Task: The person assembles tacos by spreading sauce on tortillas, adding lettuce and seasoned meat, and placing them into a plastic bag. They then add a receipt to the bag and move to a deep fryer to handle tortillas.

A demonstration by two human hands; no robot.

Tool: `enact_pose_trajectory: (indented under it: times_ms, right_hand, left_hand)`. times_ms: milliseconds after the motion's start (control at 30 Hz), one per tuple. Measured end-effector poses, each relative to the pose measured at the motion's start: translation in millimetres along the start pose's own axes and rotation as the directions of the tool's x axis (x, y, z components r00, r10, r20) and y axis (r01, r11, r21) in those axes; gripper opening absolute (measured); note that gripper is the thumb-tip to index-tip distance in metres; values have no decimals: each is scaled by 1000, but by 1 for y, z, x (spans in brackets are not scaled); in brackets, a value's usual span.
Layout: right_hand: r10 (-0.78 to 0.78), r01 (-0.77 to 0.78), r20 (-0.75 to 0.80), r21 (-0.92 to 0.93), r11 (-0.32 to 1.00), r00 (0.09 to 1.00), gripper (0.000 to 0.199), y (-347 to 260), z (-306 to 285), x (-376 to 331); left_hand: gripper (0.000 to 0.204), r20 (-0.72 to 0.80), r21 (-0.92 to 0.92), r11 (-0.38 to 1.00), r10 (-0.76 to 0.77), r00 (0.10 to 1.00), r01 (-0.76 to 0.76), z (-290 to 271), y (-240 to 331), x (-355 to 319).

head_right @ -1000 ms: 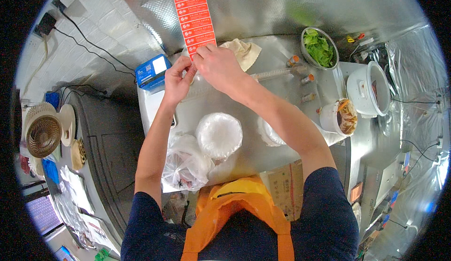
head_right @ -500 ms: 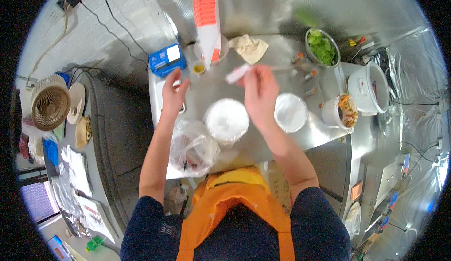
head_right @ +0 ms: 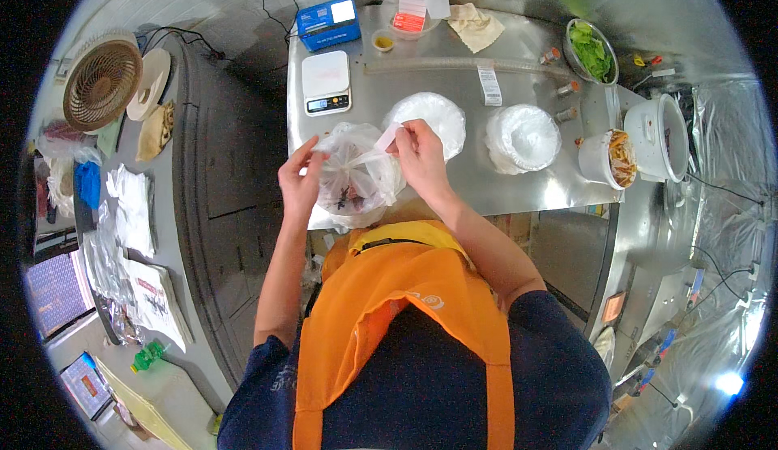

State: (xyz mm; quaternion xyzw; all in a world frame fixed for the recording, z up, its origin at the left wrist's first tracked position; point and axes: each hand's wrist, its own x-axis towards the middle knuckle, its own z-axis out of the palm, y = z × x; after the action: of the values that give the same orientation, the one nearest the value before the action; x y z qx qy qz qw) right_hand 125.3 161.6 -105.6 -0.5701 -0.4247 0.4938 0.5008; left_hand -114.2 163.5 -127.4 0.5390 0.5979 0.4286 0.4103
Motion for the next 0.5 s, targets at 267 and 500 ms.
enact_pose_trajectory:
  times_ms: [267,500]
  right_hand:
    - [-11,7,-92,-45,999,996,16,1,5,-8]
    - [-30,24,-119,-59,998,992,17,6,6,-12]
  left_hand:
    - [26,400,452,817,173,900,-358,49,-11,16]
    - [16,321,405,893,64,945,-198,24,12,21]
